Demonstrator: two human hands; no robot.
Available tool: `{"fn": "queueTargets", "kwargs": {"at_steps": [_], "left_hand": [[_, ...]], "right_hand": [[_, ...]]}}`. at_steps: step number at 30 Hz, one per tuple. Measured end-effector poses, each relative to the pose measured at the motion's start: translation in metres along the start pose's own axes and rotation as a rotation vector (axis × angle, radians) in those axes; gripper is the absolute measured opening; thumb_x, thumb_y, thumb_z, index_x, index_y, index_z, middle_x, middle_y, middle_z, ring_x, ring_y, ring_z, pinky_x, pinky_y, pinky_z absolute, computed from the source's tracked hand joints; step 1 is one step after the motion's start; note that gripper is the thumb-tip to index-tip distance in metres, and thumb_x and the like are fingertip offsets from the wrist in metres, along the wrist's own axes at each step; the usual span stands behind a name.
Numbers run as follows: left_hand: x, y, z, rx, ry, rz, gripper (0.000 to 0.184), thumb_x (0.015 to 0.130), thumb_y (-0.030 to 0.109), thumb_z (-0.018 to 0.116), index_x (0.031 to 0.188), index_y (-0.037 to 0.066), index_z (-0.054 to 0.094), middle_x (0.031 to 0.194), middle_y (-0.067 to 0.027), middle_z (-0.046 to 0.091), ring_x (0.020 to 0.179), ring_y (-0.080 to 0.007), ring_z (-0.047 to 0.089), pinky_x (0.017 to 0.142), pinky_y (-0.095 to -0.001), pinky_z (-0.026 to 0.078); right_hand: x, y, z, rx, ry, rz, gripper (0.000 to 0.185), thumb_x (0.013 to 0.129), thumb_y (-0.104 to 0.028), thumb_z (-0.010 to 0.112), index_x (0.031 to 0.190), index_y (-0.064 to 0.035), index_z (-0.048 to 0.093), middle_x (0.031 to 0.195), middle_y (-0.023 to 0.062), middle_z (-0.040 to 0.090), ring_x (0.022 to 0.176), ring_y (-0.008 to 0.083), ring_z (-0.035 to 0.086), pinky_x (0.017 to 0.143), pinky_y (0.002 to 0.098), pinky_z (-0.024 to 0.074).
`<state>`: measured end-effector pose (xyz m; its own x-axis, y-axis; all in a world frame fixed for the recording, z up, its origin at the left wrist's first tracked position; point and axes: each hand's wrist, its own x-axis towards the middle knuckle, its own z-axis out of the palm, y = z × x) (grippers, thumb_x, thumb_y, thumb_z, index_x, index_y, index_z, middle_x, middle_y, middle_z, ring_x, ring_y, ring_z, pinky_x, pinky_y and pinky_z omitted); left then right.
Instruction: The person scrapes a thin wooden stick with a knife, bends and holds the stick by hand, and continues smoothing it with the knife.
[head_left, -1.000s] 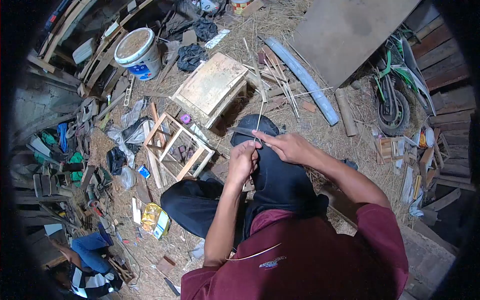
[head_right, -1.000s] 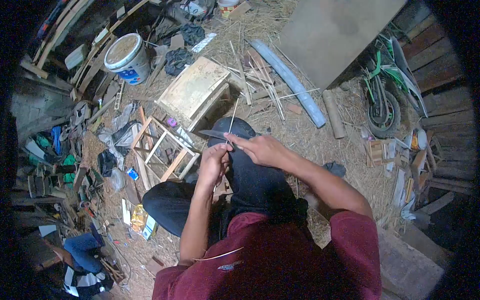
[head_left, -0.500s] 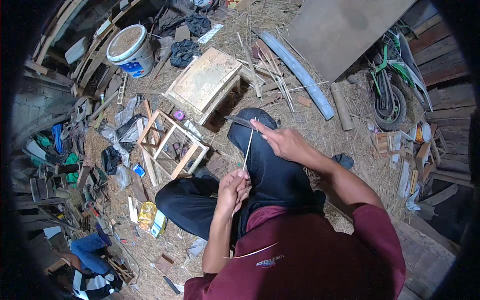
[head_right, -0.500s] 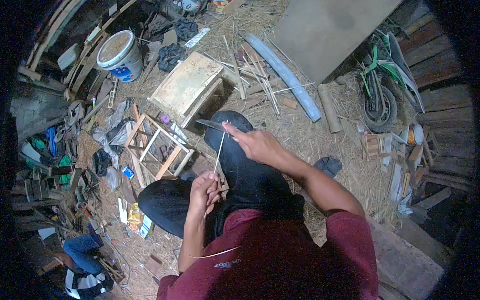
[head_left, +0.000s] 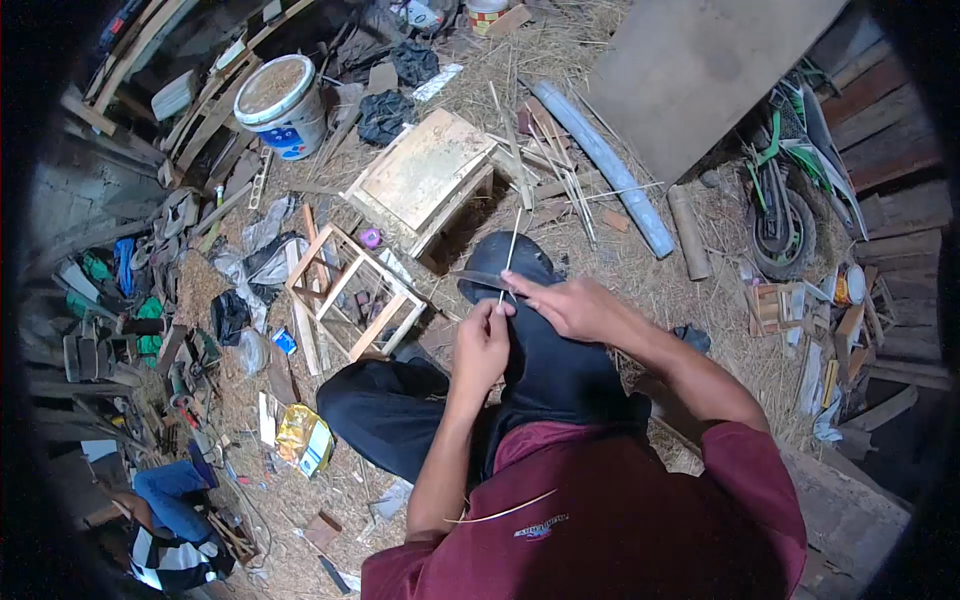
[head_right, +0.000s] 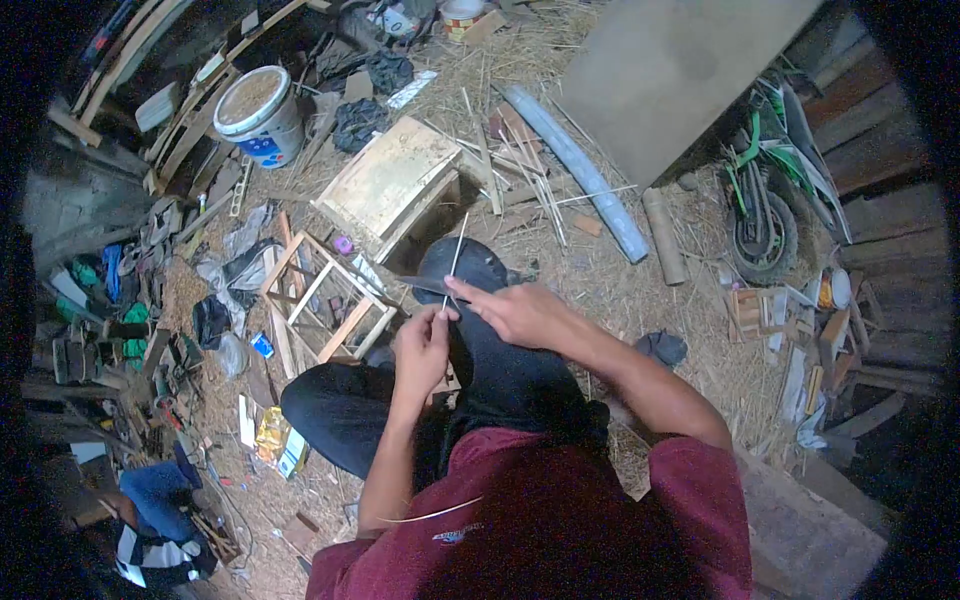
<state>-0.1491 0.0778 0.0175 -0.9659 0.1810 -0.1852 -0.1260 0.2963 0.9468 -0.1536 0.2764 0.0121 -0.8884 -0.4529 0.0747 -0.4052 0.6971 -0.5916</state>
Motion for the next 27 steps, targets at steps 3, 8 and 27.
{"fn": "queueTargets", "kwargs": {"at_steps": [3,8,27], "left_hand": [[0.004,0.002,0.005,0.178,0.015,0.121,0.019,0.096,0.013,0.051,0.093,-0.001,0.064,0.069,-0.0149,0.059,0.055,-0.0189,0.054,0.054,-0.0341,0.043],[-0.026,-0.004,-0.001,0.232,0.001,0.060,0.017,0.095,0.011,0.051,0.094,-0.001,0.064,0.068,-0.0176,0.063,0.051,-0.0191,0.060,0.049,-0.0336,0.043],[-0.127,-0.016,-0.048,0.023,0.043,-0.233,0.018,0.099,0.013,0.050,0.091,0.003,0.062,0.064,0.0063,0.046,0.056,0.0003,0.034,0.048,-0.0204,0.023]], "right_hand": [[0.000,0.004,-0.002,-0.005,-0.031,0.086,0.062,0.093,-0.023,0.053,0.150,-0.0304,0.030,0.064,0.0195,0.061,0.056,0.0380,0.062,0.055,0.0499,0.0506],[-0.004,0.002,-0.004,-0.054,-0.008,0.168,0.062,0.094,-0.023,0.054,0.149,-0.0327,0.029,0.063,0.0196,0.061,0.058,0.0389,0.063,0.054,0.0512,0.0508],[-0.010,0.015,-0.001,0.057,0.179,0.397,0.053,0.099,-0.021,0.046,0.150,-0.0220,0.031,0.069,0.0220,0.062,0.056,0.0364,0.063,0.053,0.0468,0.0494]]}}
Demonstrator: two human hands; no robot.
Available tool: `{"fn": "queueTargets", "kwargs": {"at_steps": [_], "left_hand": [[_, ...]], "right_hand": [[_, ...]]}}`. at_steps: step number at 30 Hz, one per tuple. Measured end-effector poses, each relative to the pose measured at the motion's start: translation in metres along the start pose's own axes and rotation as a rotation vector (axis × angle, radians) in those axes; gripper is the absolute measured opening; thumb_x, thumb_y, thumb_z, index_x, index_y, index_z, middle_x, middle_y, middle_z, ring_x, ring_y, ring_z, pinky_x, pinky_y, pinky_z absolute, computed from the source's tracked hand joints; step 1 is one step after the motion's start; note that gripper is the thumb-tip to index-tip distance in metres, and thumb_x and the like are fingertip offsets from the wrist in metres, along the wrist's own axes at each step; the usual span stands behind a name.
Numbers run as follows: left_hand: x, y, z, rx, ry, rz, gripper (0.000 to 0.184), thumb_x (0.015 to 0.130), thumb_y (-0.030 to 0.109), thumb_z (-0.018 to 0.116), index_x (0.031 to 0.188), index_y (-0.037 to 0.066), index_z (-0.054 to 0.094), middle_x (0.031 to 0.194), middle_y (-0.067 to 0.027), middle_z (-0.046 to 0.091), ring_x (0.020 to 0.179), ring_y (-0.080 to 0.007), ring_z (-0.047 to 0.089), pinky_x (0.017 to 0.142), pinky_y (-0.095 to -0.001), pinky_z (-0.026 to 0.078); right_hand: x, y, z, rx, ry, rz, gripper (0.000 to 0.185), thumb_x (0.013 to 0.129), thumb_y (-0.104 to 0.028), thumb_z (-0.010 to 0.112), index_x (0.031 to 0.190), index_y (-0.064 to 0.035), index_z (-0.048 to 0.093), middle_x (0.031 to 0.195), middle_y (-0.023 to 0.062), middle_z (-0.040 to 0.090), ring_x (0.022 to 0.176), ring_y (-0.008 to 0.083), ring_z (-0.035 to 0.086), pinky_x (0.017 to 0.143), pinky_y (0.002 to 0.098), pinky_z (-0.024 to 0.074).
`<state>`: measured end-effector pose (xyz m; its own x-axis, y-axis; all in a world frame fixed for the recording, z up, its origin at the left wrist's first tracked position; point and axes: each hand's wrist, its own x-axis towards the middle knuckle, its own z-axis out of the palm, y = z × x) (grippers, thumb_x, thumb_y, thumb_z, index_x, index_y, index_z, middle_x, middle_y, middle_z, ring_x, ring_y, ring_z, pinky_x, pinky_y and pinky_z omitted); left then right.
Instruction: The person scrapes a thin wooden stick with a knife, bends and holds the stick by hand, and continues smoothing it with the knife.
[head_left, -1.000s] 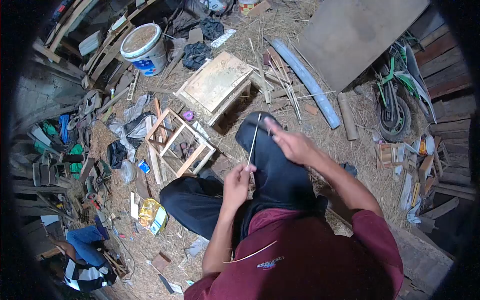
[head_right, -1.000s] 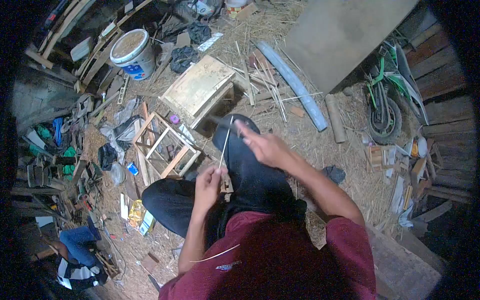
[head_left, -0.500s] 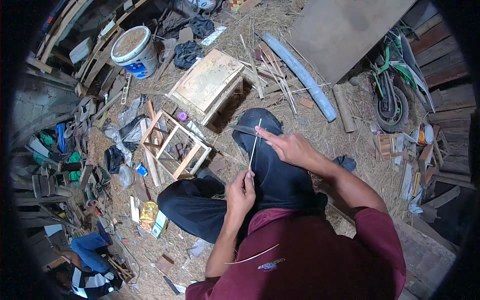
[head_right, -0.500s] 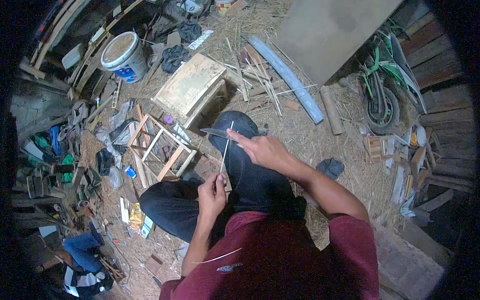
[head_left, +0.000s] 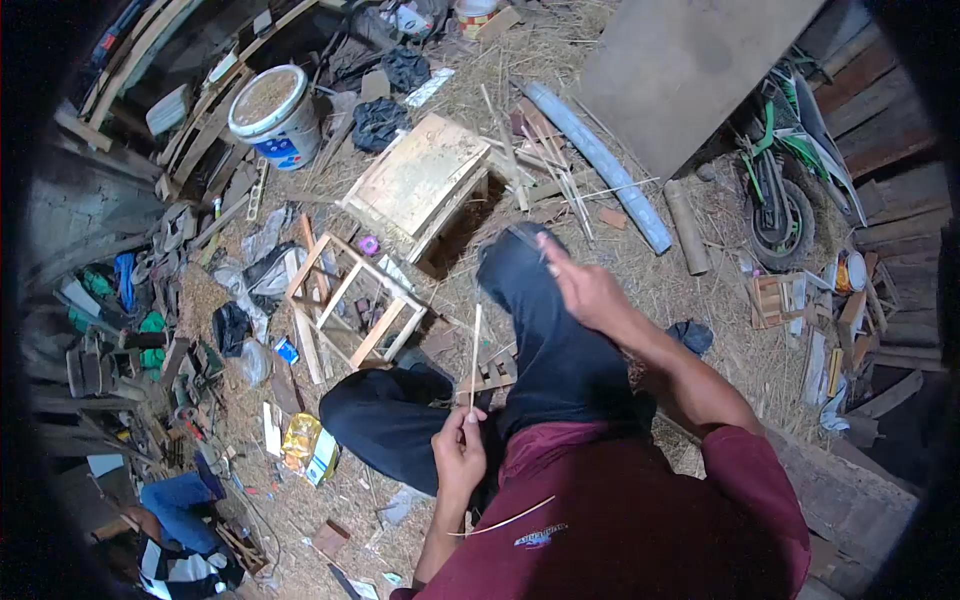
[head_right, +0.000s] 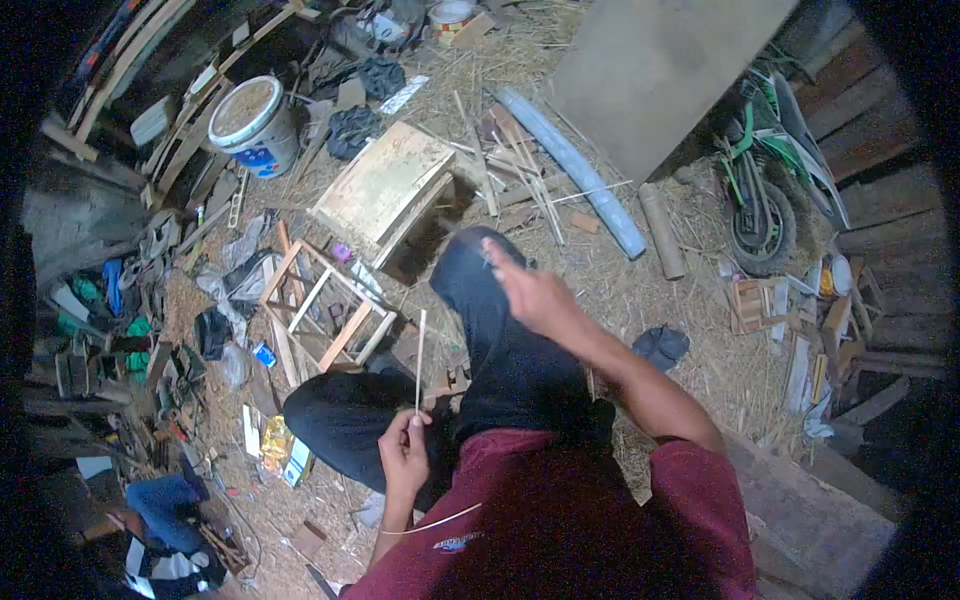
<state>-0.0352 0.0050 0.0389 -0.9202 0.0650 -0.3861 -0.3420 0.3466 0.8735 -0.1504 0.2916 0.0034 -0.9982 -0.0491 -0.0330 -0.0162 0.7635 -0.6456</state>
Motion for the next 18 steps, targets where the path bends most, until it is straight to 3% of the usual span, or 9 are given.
{"fn": "queueTargets", "kwargs": {"at_steps": [2,4,9,13,17,18], "left_hand": [[0.008,-0.009,-0.001,-0.143,0.002,0.037,0.022,0.101,0.018,0.047,0.094,0.004,0.062,0.063,0.0076,0.043,0.054,-0.0004,0.034,0.048,-0.0197,0.024],[0.033,0.009,0.004,-0.344,-0.106,-0.052,0.024,0.102,0.021,0.046,0.095,0.004,0.061,0.062,0.0071,0.042,0.051,-0.0014,0.034,0.046,-0.0203,0.024],[0.102,0.046,0.042,-0.643,-0.347,-0.228,0.024,0.102,0.026,0.043,0.096,0.005,0.055,0.057,0.0055,0.036,0.043,-0.0058,0.033,0.040,-0.0219,0.026],[0.138,0.047,0.063,-0.434,-0.337,-0.087,0.025,0.101,0.023,0.043,0.090,0.006,0.057,0.060,0.0033,0.044,0.047,-0.0066,0.039,0.043,-0.0234,0.030],[0.142,0.044,0.070,-0.063,-0.172,0.244,0.027,0.100,0.016,0.044,0.085,0.001,0.061,0.064,-0.0040,0.054,0.058,-0.0113,0.049,0.055,-0.0301,0.039],[0.141,0.042,0.072,-0.056,-0.155,0.235,0.027,0.099,0.015,0.044,0.084,0.000,0.060,0.065,-0.0069,0.055,0.061,-0.0139,0.052,0.059,-0.0324,0.041]], "right_hand": [[-0.002,0.003,0.003,0.215,0.124,-0.097,0.050,0.100,-0.020,0.042,0.149,-0.0141,0.032,0.072,0.0252,0.059,0.053,0.0337,0.059,0.055,0.0421,0.0484],[0.002,0.002,0.002,0.261,0.160,-0.138,0.051,0.101,-0.020,0.041,0.150,-0.0134,0.031,0.076,0.0264,0.060,0.054,0.0323,0.060,0.057,0.0408,0.0487],[-0.006,-0.022,-0.016,0.136,0.029,-0.344,0.054,0.098,-0.022,0.046,0.150,-0.0215,0.031,0.083,0.0254,0.064,0.063,0.0391,0.063,0.061,0.0462,0.0510],[-0.005,-0.021,-0.014,0.008,-0.274,-0.343,0.056,0.096,-0.022,0.050,0.149,-0.0284,0.033,0.074,0.0205,0.063,0.063,0.0387,0.063,0.059,0.0476,0.0508],[0.002,-0.025,-0.013,-0.113,-0.249,-0.278,0.064,0.091,-0.016,0.055,0.149,-0.0310,0.032,0.061,0.0190,0.059,0.056,0.0375,0.061,0.055,0.0484,0.0493],[0.004,-0.025,-0.013,-0.100,-0.231,-0.282,0.065,0.090,-0.015,0.055,0.149,-0.0308,0.032,0.060,0.0193,0.058,0.054,0.0377,0.060,0.053,0.0489,0.0488]]}}
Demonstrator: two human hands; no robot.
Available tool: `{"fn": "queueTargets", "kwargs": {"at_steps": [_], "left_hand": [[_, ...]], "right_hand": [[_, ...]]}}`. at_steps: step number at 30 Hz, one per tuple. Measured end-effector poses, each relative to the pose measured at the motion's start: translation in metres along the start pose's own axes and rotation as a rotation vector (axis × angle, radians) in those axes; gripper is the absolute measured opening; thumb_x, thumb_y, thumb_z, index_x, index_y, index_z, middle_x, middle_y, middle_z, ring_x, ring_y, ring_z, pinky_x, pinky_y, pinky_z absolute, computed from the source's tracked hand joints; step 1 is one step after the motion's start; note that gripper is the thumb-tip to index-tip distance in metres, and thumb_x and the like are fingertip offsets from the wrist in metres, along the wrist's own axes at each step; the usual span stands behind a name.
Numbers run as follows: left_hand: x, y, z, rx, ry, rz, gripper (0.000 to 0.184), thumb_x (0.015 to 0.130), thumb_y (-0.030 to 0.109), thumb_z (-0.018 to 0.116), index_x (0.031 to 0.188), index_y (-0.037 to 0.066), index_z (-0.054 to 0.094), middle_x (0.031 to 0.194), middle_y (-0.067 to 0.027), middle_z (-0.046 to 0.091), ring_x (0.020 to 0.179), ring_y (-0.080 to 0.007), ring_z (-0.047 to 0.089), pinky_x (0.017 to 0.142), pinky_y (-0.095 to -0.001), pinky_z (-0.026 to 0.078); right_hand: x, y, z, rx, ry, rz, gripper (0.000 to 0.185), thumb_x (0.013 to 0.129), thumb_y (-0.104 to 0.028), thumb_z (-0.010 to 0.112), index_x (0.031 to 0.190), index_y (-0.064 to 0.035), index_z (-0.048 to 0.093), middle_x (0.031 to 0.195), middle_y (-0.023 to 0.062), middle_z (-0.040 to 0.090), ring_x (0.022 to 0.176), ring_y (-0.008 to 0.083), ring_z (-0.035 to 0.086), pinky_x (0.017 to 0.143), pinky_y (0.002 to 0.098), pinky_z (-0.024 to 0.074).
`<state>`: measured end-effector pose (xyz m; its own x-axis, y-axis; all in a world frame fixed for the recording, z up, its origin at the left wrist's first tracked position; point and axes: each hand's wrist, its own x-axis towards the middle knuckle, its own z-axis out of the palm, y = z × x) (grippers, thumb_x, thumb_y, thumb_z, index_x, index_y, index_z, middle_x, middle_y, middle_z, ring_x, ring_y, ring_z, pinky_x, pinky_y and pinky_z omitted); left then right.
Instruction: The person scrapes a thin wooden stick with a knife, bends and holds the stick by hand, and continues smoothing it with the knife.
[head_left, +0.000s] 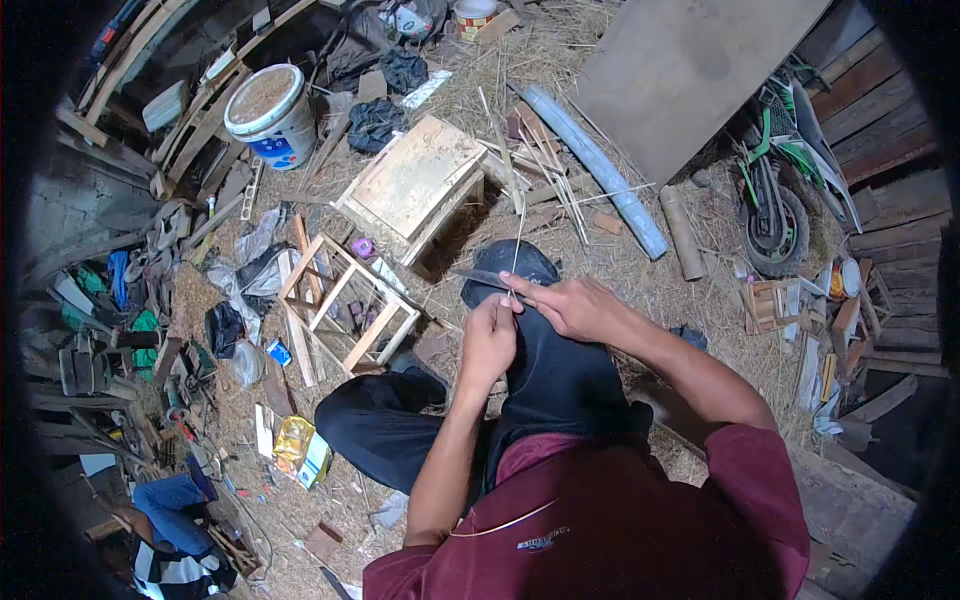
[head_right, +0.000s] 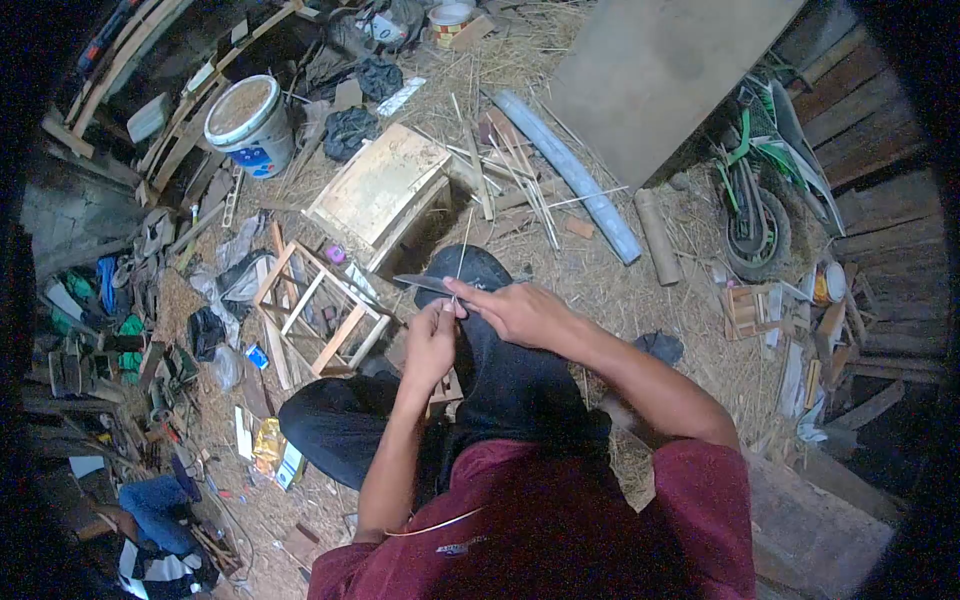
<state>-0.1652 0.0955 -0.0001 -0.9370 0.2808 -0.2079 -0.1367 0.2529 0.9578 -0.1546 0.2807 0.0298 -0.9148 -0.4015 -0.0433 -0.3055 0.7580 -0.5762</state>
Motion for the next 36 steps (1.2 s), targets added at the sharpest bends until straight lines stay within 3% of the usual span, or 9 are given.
{"fn": "queueTargets", "kwargs": {"at_steps": [3,9,13,16,19,21,26,30,36], "left_hand": [[-0.007,-0.003,0.000,0.033,0.037,0.056,0.026,0.099,0.014,0.044,0.084,0.000,0.060,0.065,-0.0072,0.055,0.059,-0.0138,0.050,0.057,-0.0322,0.041],[-0.065,-0.007,-0.013,0.033,0.018,-0.077,0.022,0.100,0.013,0.045,0.089,0.000,0.059,0.066,-0.0081,0.055,0.057,-0.0113,0.051,0.052,-0.0289,0.039],[-0.063,-0.015,-0.016,0.042,0.132,-0.074,0.022,0.100,0.015,0.046,0.092,0.001,0.060,0.060,-0.0085,0.056,0.054,-0.0094,0.051,0.050,-0.0293,0.041],[-0.037,0.010,-0.016,0.165,0.104,-0.058,0.019,0.099,0.013,0.047,0.093,0.000,0.060,0.064,-0.0149,0.060,0.054,-0.0204,0.060,0.053,-0.0347,0.045],[-0.015,0.020,-0.004,0.234,0.074,0.030,0.023,0.099,0.016,0.049,0.093,-0.001,0.062,0.071,-0.0103,0.062,0.062,-0.0118,0.056,0.058,-0.0296,0.044],[-0.008,0.009,0.003,0.240,0.076,0.082,0.022,0.098,0.016,0.050,0.093,-0.002,0.062,0.076,-0.0141,0.065,0.065,-0.0157,0.058,0.061,-0.0321,0.045],[-0.015,-0.005,-0.001,0.260,0.087,0.174,0.022,0.098,0.015,0.050,0.092,-0.002,0.062,0.072,-0.0113,0.064,0.063,-0.0135,0.058,0.058,-0.0314,0.044],[-0.045,-0.009,-0.008,0.119,0.039,-0.069,0.020,0.099,0.013,0.049,0.091,0.000,0.062,0.065,-0.0019,0.054,0.055,-0.0050,0.050,0.048,-0.0255,0.037],[-0.076,-0.015,-0.019,0.097,0.054,-0.048,0.019,0.098,0.011,0.049,0.090,-0.001,0.063,0.065,-0.0055,0.055,0.055,-0.0089,0.049,0.050,-0.0262,0.038]], "right_hand": [[0.003,0.009,0.003,-0.010,0.015,-0.021,0.061,0.093,-0.016,0.052,0.149,-0.0306,0.031,0.058,0.0179,0.057,0.051,0.0366,0.059,0.053,0.0480,0.0492],[0.018,0.045,-0.017,0.046,0.024,0.275,0.051,0.100,-0.026,0.045,0.149,-0.0319,0.031,0.054,0.0168,0.054,0.050,0.0353,0.058,0.053,0.0457,0.0489],[0.019,0.054,-0.014,0.019,0.057,0.280,0.050,0.099,-0.024,0.044,0.148,-0.0258,0.034,0.062,0.0227,0.058,0.055,0.0406,0.059,0.057,0.0483,0.0485],[0.019,0.036,-0.004,0.154,0.312,0.036,0.051,0.098,-0.023,0.045,0.147,-0.0278,0.036,0.067,0.0238,0.060,0.059,0.0413,0.061,0.058,0.0491,0.0497],[0.007,0.012,-0.011,0.076,0.090,-0.033,0.054,0.096,-0.023,0.049,0.148,-0.0306,0.034,0.068,0.0204,0.062,0.062,0.0391,0.063,0.058,0.0488,0.0510],[0.002,-0.002,-0.017,-0.039,-0.155,0.047,0.056,0.095,-0.023,0.050,0.148,-0.0316,0.034,0.068,0.0198,0.062,0.062,0.0382,0.064,0.057,0.0486,0.0512],[0.002,0.011,0.008,0.043,0.003,0.023,0.058,0.094,-0.021,0.052,0.148,-0.0314,0.034,0.068,0.0197,0.062,0.061,0.0390,0.063,0.056,0.0488,0.0513],[0.007,0.016,0.003,0.055,0.052,0.044,0.057,0.094,-0.021,0.053,0.147,-0.0299,0.035,0.070,0.0202,0.063,0.061,0.0390,0.063,0.056,0.0486,0.0512],[0.005,0.021,0.012,0.076,0.126,0.048,0.057,0.094,-0.021,0.053,0.147,-0.0297,0.036,0.073,0.0201,0.064,0.062,0.0400,0.063,0.057,0.0483,0.0521]]}}
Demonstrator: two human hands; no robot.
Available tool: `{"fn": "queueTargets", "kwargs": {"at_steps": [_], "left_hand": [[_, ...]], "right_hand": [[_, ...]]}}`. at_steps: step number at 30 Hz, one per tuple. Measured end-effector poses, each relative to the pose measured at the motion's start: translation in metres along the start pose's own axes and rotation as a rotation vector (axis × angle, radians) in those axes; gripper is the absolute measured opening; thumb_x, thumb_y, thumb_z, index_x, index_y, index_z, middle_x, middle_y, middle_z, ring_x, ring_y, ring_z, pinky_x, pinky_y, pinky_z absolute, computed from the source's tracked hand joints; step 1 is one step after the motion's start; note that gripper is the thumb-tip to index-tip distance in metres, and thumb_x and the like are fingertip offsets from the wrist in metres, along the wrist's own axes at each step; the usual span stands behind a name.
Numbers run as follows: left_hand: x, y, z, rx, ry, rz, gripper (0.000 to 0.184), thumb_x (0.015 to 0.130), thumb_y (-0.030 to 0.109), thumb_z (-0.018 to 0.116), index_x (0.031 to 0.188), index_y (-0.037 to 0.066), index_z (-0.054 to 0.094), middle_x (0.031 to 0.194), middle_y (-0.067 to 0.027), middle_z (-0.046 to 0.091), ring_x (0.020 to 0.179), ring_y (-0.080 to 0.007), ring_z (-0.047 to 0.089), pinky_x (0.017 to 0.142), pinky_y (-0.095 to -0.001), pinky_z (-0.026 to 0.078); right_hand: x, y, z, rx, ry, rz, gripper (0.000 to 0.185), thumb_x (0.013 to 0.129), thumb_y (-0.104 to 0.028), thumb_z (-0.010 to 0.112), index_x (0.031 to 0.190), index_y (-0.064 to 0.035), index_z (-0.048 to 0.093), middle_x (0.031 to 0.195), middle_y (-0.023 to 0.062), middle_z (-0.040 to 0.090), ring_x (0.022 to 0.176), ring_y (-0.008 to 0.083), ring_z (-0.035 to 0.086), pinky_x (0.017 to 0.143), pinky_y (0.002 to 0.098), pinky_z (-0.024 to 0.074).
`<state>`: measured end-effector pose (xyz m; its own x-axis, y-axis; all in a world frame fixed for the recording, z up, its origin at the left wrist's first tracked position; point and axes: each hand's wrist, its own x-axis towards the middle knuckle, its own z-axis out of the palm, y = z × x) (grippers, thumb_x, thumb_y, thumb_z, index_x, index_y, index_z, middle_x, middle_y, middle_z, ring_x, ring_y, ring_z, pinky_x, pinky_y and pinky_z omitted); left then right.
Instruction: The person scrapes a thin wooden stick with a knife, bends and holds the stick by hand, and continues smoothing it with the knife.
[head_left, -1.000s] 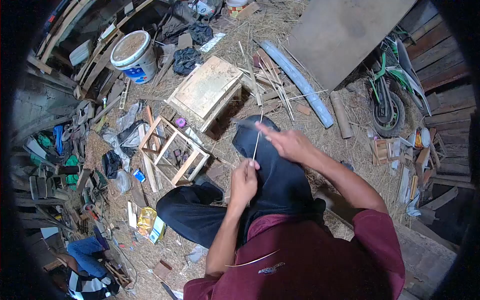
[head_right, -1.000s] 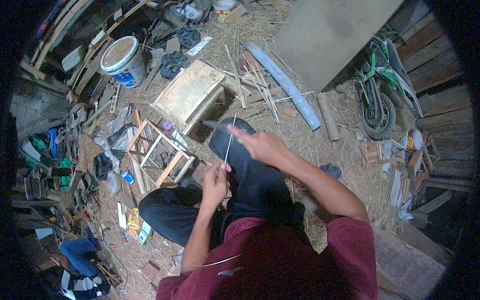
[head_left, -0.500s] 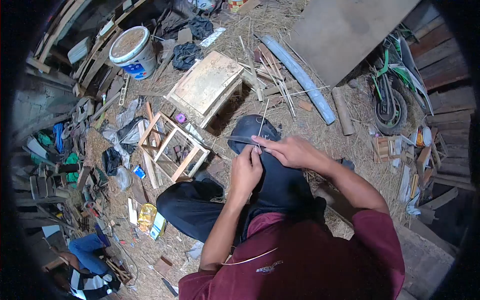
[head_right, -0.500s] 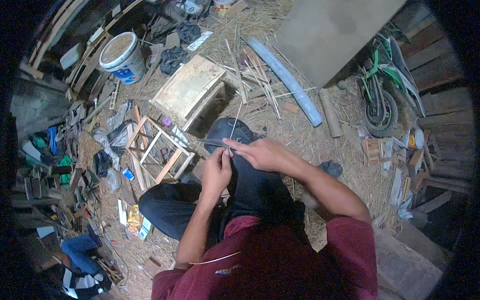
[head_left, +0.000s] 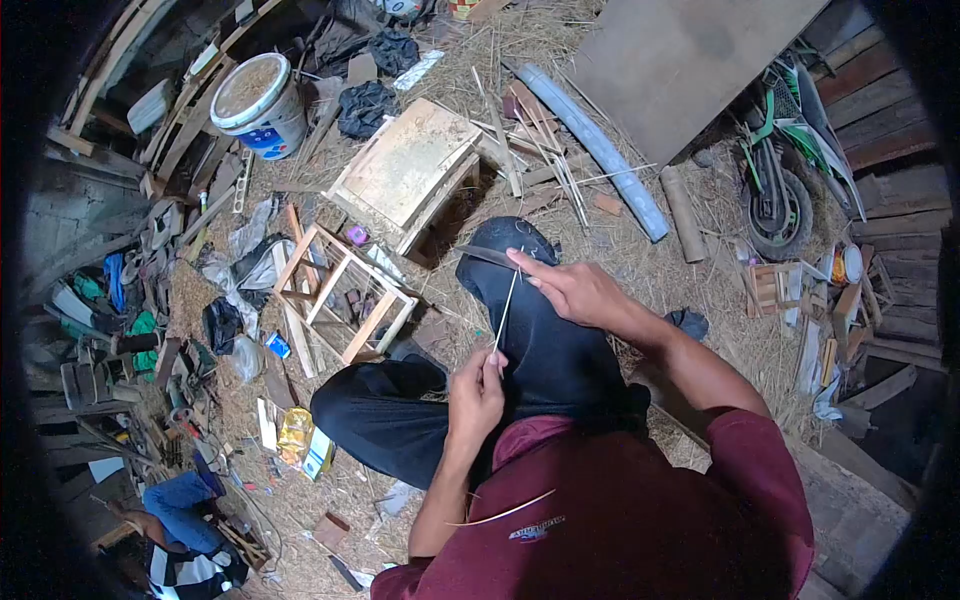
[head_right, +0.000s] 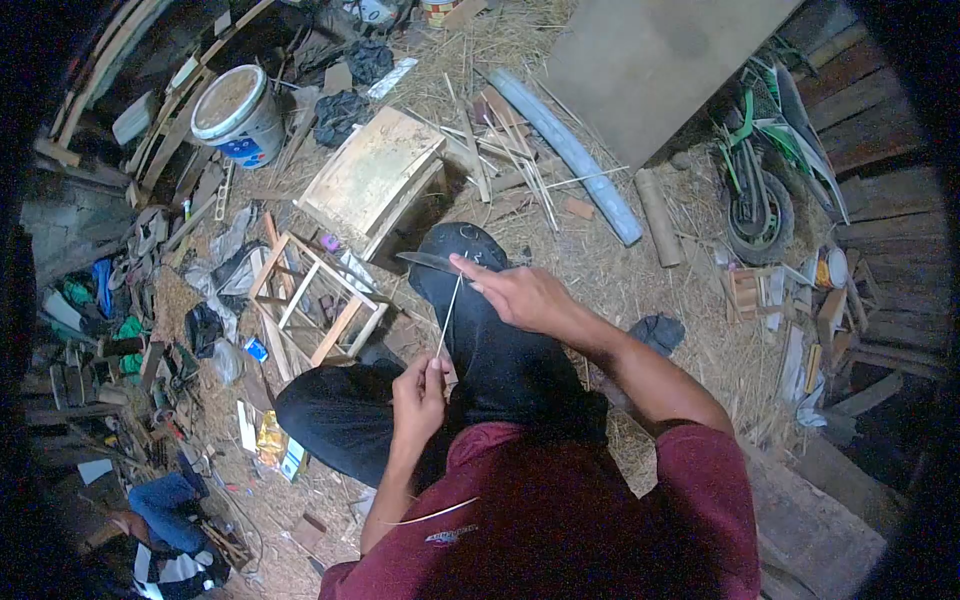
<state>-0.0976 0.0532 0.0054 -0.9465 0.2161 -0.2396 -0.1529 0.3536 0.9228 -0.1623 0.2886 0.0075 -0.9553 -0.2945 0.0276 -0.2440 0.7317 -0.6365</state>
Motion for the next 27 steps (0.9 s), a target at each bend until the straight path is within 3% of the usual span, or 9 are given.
{"fn": "queueTargets", "kwargs": {"at_steps": [5,8,10,13,17,19,21,24,27], "left_hand": [[-0.010,0.015,-0.014,-0.013,-0.024,-0.057,0.019,0.098,0.010,0.050,0.090,-0.002,0.063,0.065,-0.0086,0.058,0.056,-0.0126,0.053,0.051,-0.0279,0.040],[-0.025,-0.001,-0.017,0.024,-0.009,0.026,0.020,0.099,0.010,0.049,0.089,0.000,0.062,0.061,-0.0030,0.054,0.052,-0.0079,0.047,0.049,-0.0256,0.036],[-0.045,-0.013,-0.032,0.023,0.013,-0.102,0.020,0.099,0.011,0.048,0.088,0.001,0.061,0.059,0.0009,0.050,0.051,-0.0052,0.042,0.047,-0.0242,0.033],[-0.051,-0.006,-0.042,-0.088,0.101,-0.125,0.020,0.101,0.012,0.046,0.090,0.002,0.060,0.061,0.0041,0.044,0.055,-0.0026,0.037,0.048,-0.0217,0.028],[0.009,-0.001,-0.019,-0.292,-0.035,-0.129,0.027,0.103,0.018,0.043,0.094,0.001,0.062,0.062,0.0036,0.046,0.056,-0.0039,0.039,0.050,-0.0222,0.031],[0.043,0.016,-0.005,-0.334,-0.106,-0.204,0.029,0.103,0.021,0.043,0.095,0.000,0.062,0.061,0.0033,0.045,0.054,-0.0049,0.040,0.050,-0.0231,0.032],[0.073,0.014,0.011,-0.391,-0.161,-0.188,0.028,0.102,0.023,0.045,0.096,0.003,0.063,0.061,0.0044,0.046,0.047,-0.0050,0.037,0.045,-0.0238,0.028],[0.088,0.011,0.016,-0.281,-0.150,-0.134,0.030,0.101,0.021,0.046,0.089,0.001,0.064,0.062,0.0019,0.052,0.054,-0.0054,0.042,0.050,-0.0240,0.032],[0.081,0.009,0.014,-0.228,-0.127,-0.074,0.028,0.101,0.020,0.047,0.088,0.001,0.063,0.062,0.0022,0.052,0.055,-0.0051,0.044,0.051,-0.0239,0.034]], "right_hand": [[-0.002,-0.003,0.004,-0.001,0.013,0.034,0.055,0.096,-0.021,0.051,0.148,-0.0304,0.034,0.067,0.0205,0.062,0.058,0.0400,0.062,0.055,0.0484,0.0518],[0.001,0.003,0.001,0.006,-0.010,0.148,0.053,0.098,-0.023,0.048,0.148,-0.0293,0.033,0.063,0.0221,0.060,0.055,0.0403,0.060,0.054,0.0487,0.0509],[0.007,0.007,-0.010,-0.006,-0.044,0.235,0.052,0.099,-0.024,0.046,0.149,-0.0286,0.033,0.062,0.0231,0.059,0.053,0.0402,0.059,0.052,0.0490,0.0500],[0.003,0.015,-0.007,-0.001,0.086,0.194,0.052,0.099,-0.025,0.045,0.150,-0.0243,0.031,0.059,0.0228,0.058,0.050,0.0372,0.059,0.051,0.0482,0.0481],[0.003,0.013,-0.001,0.173,0.244,-0.064,0.054,0.099,-0.023,0.046,0.150,-0.0221,0.030,0.070,0.0220,0.062,0.054,0.0385,0.061,0.052,0.0475,0.0479],[0.001,0.000,0.000,0.137,0.186,-0.199,0.055,0.098,-0.024,0.048,0.150,-0.0252,0.032,0.070,0.0215,0.063,0.056,0.0379,0.062,0.053,0.0474,0.0488],[-0.004,-0.005,-0.002,0.079,-0.005,-0.132,0.055,0.097,-0.024,0.050,0.149,-0.0283,0.033,0.068,0.0208,0.062,0.057,0.0376,0.062,0.054,0.0474,0.0494],[-0.003,-0.011,-0.008,0.016,-0.204,-0.006,0.055,0.096,-0.023,0.051,0.147,-0.0318,0.035,0.063,0.0197,0.060,0.058,0.0382,0.062,0.054,0.0477,0.0499],[0.000,-0.009,-0.003,-0.008,-0.144,-0.055,0.057,0.095,-0.023,0.052,0.148,-0.0317,0.034,0.063,0.0200,0.060,0.058,0.0385,0.063,0.055,0.0481,0.0503]]}}
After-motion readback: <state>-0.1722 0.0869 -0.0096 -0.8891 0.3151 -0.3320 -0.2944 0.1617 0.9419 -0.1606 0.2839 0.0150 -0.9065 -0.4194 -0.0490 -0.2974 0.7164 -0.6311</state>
